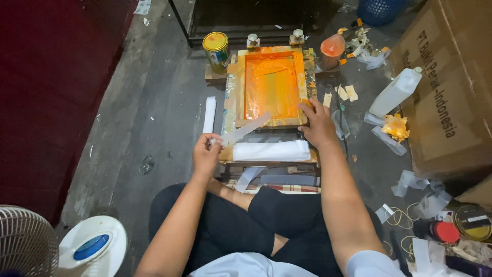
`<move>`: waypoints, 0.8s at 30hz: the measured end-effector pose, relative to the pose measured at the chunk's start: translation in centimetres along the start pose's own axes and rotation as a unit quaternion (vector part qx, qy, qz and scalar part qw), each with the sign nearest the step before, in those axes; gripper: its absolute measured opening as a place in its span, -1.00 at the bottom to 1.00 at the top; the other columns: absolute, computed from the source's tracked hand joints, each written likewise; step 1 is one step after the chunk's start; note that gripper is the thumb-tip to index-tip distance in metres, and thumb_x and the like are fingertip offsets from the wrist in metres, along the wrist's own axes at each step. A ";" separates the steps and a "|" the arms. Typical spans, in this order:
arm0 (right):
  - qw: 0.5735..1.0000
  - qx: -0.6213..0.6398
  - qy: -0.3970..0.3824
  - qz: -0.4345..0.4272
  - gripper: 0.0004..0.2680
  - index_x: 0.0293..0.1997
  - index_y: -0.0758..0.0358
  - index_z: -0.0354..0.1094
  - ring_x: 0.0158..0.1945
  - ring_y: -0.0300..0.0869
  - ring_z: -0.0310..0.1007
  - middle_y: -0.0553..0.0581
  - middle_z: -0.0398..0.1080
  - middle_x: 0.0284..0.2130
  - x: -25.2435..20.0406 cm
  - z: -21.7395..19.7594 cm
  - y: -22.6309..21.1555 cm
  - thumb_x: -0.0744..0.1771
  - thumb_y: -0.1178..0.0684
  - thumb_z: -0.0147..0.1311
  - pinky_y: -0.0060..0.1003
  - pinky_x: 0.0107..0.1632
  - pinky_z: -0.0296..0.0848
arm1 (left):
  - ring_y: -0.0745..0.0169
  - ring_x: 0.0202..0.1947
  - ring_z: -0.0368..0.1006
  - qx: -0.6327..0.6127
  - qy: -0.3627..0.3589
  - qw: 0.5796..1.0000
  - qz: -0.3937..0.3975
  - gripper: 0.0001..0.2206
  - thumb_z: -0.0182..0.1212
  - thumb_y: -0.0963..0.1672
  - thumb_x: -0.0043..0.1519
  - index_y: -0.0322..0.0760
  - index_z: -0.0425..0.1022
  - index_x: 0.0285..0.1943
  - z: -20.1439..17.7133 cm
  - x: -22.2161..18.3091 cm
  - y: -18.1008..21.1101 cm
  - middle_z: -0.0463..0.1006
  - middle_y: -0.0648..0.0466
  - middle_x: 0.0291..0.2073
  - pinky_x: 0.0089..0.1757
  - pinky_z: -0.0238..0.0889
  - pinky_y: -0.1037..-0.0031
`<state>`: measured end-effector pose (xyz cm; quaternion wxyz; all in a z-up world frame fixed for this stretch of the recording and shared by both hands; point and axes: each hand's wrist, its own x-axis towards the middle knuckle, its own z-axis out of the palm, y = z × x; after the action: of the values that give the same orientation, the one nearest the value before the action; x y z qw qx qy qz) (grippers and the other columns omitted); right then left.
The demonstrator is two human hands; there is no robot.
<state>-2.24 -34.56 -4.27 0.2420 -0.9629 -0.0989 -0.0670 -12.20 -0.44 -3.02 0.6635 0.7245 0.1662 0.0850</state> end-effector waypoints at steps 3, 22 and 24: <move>0.999 -0.038 -0.026 0.014 -0.43 0.40 -0.29 0.19 0.48 0.14 0.01 0.09 0.04 0.42 0.5 0.1 0.0 0.24 0.09 0.35 0.14 0.31 0.32 | 0.31 -0.37 0.54 -0.053 -0.020 0.998 -0.036 -0.88 0.17 -0.25 0.21 -0.28 0.49 -0.11 0.0 1.6 -2.8 0.61 -0.03 -0.34 -0.28 0.42 0.59; 0.981 -0.147 -0.070 -0.102 -0.57 0.36 -0.06 0.32 0.48 0.15 0.03 0.29 0.28 0.30 0.5 -1.5 -8.2 0.32 -0.20 0.17 0.19 0.46 -0.10 | 0.28 -0.31 0.59 -0.191 -0.088 0.973 -0.099 -0.86 0.21 -0.20 0.27 -0.29 0.46 -0.03 0.9 2.6 -1.9 0.60 -0.02 -0.20 -0.17 0.52 0.54; 0.988 0.016 -0.127 -0.087 -0.78 -0.10 0.17 0.58 -0.02 0.23 0.52 0.32 0.57 -0.24 -0.2 -2.7 -12.0 0.32 -0.12 0.16 0.10 0.09 0.43 | 0.25 -0.34 0.61 -0.238 -0.098 0.960 -0.109 -0.87 0.23 -0.20 0.26 -0.30 0.47 -0.03 0.9 2.5 -1.8 0.60 -0.02 -0.26 -0.19 0.54 0.53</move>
<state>-5.33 -25.56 3.48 0.2358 -0.9474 -0.2133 0.0366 -9.78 -0.22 -5.12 0.8351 0.5280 0.1528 -0.0223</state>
